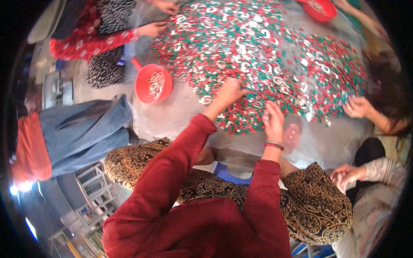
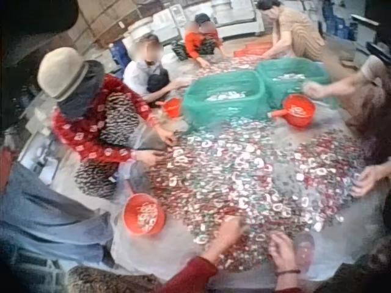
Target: The person sits at a table with several others and sorts small red, green, and white plastic pieces by hand. They pick up pieces from a large pile and place them into a red bowl. The camera is head-mounted and moves frequently.
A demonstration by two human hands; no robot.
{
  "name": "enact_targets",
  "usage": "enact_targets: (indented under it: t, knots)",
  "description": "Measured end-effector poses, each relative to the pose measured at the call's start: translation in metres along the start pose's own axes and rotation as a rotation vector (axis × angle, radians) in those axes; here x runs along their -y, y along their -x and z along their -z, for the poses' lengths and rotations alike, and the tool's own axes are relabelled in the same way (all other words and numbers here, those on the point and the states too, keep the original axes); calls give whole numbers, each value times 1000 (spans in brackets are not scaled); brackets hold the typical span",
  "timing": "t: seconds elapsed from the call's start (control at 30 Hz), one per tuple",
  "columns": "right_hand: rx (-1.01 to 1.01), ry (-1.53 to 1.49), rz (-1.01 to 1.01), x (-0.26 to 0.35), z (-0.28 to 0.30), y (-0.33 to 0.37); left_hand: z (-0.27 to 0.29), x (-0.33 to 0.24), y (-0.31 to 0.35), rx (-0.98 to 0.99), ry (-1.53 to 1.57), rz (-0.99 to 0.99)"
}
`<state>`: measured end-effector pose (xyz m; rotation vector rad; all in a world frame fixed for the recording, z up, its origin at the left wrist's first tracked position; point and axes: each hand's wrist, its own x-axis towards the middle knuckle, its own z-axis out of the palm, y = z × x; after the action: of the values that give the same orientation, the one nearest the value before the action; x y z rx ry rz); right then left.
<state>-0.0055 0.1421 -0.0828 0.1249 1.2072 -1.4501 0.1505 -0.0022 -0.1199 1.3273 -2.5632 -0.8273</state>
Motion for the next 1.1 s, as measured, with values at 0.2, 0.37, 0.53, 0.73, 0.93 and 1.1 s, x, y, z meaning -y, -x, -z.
enact_targets:
  t: [0.2, 0.37, 0.53, 0.73, 0.93, 1.1]
  knots:
    - [626, -925, 43, 13, 8, 18, -18, -36, 26, 48, -134, 132]
    - [355, -775, 208, 14, -16, 39, 47, -78, 40, -109, 164, 190]
    - [628, -818, -182, -8, -2, 18, 64, -114, 54, -129, 150, -152]
    - [188, -807, -141, -11, -3, -2, 104, -77, 60, -305, 182, 61]
    - [472, -894, -105, -16, -9, -2, 19, 88, 112, -153, 27, 623]
    - [272, -787, -64, -4, 1, 9, 9, 70, 102, -241, 36, 515]
